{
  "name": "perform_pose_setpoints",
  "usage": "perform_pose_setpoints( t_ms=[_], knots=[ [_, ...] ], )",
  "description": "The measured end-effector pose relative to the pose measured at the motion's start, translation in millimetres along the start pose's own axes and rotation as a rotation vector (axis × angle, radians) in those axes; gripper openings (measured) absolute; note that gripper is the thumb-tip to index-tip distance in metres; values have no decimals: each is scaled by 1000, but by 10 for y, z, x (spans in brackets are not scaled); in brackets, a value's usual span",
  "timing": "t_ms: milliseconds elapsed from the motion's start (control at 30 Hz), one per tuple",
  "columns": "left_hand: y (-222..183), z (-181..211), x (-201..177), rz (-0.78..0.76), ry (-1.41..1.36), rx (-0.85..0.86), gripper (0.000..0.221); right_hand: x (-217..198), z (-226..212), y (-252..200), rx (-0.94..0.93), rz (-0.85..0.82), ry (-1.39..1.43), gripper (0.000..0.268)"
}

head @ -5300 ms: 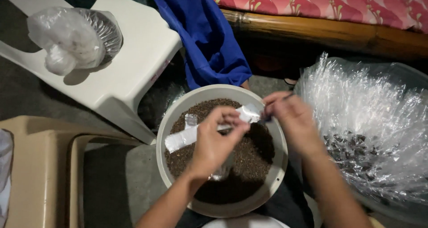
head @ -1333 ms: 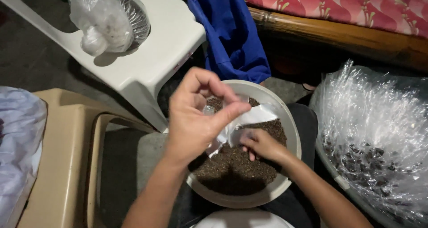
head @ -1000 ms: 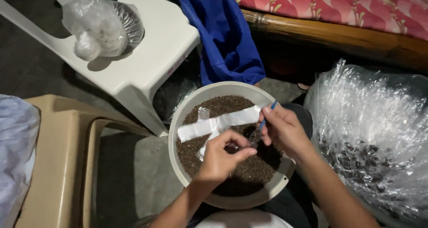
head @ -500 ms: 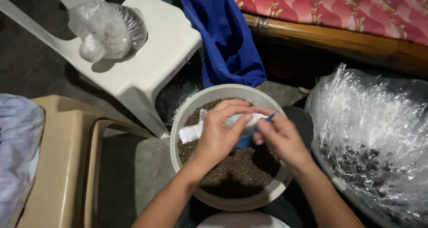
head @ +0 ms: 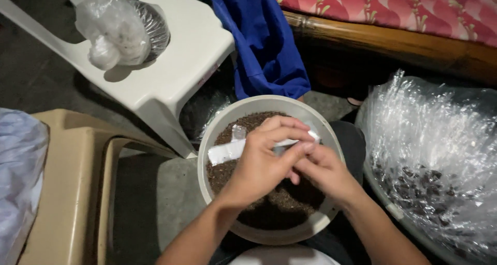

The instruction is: Filling small plastic packets with a granular substance using a small scoop from a large bowl.

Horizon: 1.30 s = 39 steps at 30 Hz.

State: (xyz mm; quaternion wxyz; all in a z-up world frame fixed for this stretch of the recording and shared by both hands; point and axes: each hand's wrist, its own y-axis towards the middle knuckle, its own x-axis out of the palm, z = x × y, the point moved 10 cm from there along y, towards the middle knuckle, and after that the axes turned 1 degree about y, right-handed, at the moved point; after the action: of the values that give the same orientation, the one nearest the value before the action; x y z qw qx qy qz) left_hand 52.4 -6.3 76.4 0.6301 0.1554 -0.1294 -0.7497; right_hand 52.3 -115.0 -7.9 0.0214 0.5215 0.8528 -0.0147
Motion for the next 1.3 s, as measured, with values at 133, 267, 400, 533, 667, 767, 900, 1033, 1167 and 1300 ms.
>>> perform_pose_setpoints(
  t_ms=[133, 267, 400, 533, 667, 767, 900, 1033, 1167, 1300],
  knots=[
    [40, 321, -302, 111, -259, 62, 15, -504, 911, 315, 22, -13, -64, 26],
    [104, 476, -437, 156, -228, 74, 16, -586, 1473, 425, 287, 102, -325, 17],
    [104, 179, -372, 137, -78, 26, 29, -399, 1960, 258, 504, 56, -173, 20],
    [-208, -568, -217, 153, -141, -5, 30, -714, 1894, 135, 481, 291, 202, 27],
    [-488, -1035, 72, 124, -127, -231, 26, -897, 1009, 49, 305, 390, 330, 31],
    [-509, -1042, 201, 102, -179, -279, 32, -910, 398, 37, 81, 300, 114, 29],
    [-320, -869, 233, 96, -150, -294, 37, -811, -575, -54, -366, 282, -185, 29],
    [40, -459, 15, 158, -39, -143, 29, -727, -194, -97, -384, 353, -159, 25],
    [218, 18, -265, 300, 8, 23, 27, -207, 460, 74, -251, 153, -320, 16],
    [165, -290, -2, 155, -20, -9, 29, -368, 98, -38, -333, 250, -251, 16]
  ],
)
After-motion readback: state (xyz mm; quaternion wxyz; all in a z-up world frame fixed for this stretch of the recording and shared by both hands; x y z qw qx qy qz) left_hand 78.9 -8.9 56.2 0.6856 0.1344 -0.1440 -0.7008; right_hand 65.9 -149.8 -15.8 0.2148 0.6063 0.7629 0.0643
